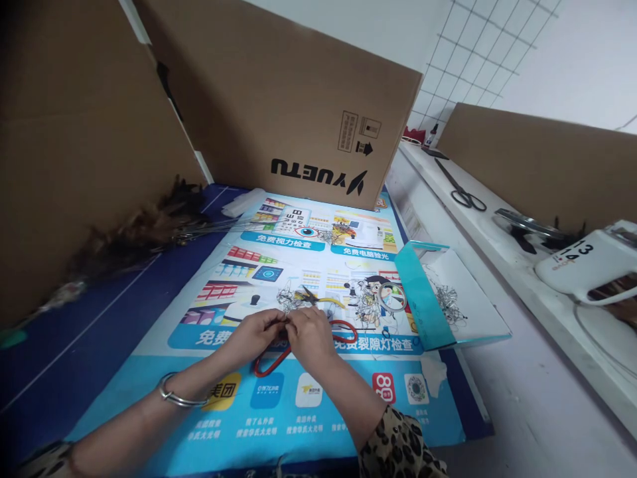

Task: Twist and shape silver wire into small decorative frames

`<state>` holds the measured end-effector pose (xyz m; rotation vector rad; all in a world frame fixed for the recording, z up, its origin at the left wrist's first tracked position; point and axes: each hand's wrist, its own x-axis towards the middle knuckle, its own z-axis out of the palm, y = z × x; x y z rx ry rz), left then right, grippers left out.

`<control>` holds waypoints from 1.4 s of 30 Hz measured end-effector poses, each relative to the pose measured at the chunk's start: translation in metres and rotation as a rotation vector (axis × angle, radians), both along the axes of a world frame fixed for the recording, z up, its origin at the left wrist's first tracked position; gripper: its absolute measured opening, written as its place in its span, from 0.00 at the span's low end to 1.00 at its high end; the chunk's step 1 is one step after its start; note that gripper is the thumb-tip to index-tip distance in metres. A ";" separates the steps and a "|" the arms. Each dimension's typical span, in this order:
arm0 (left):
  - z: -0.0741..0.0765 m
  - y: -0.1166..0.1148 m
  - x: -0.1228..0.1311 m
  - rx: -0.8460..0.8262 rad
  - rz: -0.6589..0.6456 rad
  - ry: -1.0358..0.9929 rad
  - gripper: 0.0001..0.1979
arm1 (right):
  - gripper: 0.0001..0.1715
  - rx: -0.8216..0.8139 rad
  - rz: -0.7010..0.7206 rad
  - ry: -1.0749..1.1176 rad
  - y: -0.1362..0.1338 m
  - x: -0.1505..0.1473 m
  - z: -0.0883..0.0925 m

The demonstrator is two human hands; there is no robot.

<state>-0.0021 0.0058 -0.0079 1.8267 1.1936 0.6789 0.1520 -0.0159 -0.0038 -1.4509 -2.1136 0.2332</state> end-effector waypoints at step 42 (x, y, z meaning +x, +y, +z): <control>0.004 0.002 0.003 -0.432 0.275 -0.534 0.12 | 0.11 0.277 -0.048 -0.271 -0.005 -0.009 -0.001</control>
